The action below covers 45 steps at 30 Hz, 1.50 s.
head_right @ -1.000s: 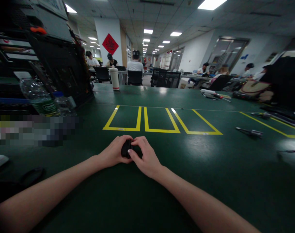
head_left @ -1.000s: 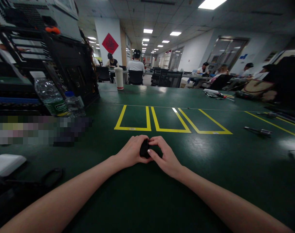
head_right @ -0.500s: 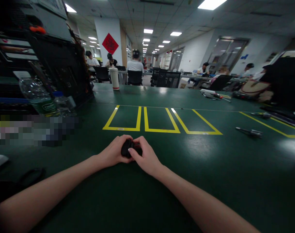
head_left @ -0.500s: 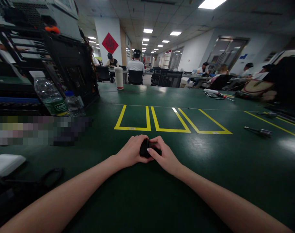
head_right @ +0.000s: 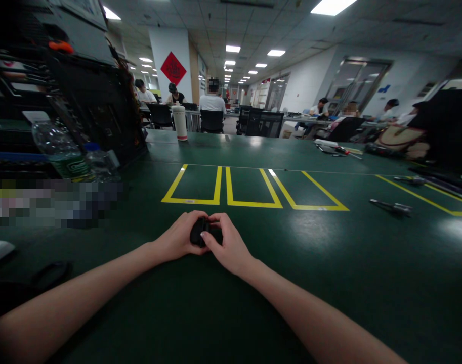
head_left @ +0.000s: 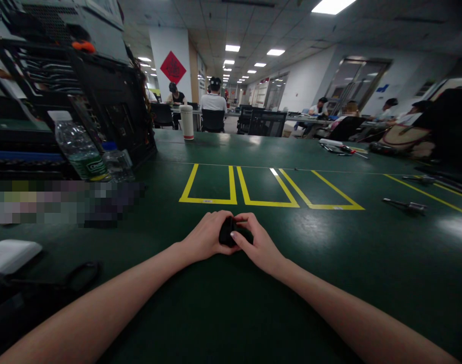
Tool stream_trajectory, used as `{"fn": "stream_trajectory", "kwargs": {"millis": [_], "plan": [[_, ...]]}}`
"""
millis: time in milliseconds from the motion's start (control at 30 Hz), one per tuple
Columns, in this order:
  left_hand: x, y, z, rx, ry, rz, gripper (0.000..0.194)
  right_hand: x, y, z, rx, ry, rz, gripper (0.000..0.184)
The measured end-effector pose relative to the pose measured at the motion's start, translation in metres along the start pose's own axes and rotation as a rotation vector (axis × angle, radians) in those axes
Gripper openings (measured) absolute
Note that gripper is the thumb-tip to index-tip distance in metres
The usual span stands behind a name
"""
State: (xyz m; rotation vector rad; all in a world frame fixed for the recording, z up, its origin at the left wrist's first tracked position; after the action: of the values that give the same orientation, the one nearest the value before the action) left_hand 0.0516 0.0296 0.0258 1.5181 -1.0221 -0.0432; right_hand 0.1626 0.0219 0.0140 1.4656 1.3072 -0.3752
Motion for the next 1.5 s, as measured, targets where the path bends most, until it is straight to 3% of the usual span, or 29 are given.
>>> {"fn": "stream_trajectory", "kwargs": {"millis": [167,467,833,1167,1233,1500], "plan": [[-0.002,0.0,0.001,-0.003,0.012,-0.017,0.054,0.003,-0.004,0.0,-0.06,-0.05,-0.023,0.021],[-0.002,-0.001,0.001,0.017,-0.012,-0.009,0.052,-0.008,0.003,0.001,0.031,0.118,0.112,0.015],[0.0,0.0,0.001,-0.012,0.004,-0.012,0.053,0.002,-0.001,0.0,-0.046,-0.041,-0.03,0.021],[-0.005,-0.005,0.0,0.038,-0.021,-0.026,0.053,-0.007,0.004,0.0,0.049,0.123,0.085,0.013],[-0.007,-0.005,-0.001,0.075,-0.016,-0.044,0.057,-0.005,0.004,0.0,0.053,0.11,0.066,0.015],[-0.004,-0.002,0.001,-0.003,0.024,-0.006,0.054,0.003,-0.003,0.0,-0.064,-0.043,-0.037,0.02]]}}
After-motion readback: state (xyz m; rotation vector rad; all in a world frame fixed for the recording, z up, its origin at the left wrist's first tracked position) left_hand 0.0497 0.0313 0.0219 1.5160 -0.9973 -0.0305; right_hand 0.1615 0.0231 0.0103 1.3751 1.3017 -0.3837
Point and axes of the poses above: each hand's wrist, its own z-axis away from the middle knuckle, its own y-axis out of the back of the hand, x = y × z, the point moved 6 cm from there along -z, towards the middle knuckle, and after that the axes turned 3 degrees about y, right-handed, at the moved point
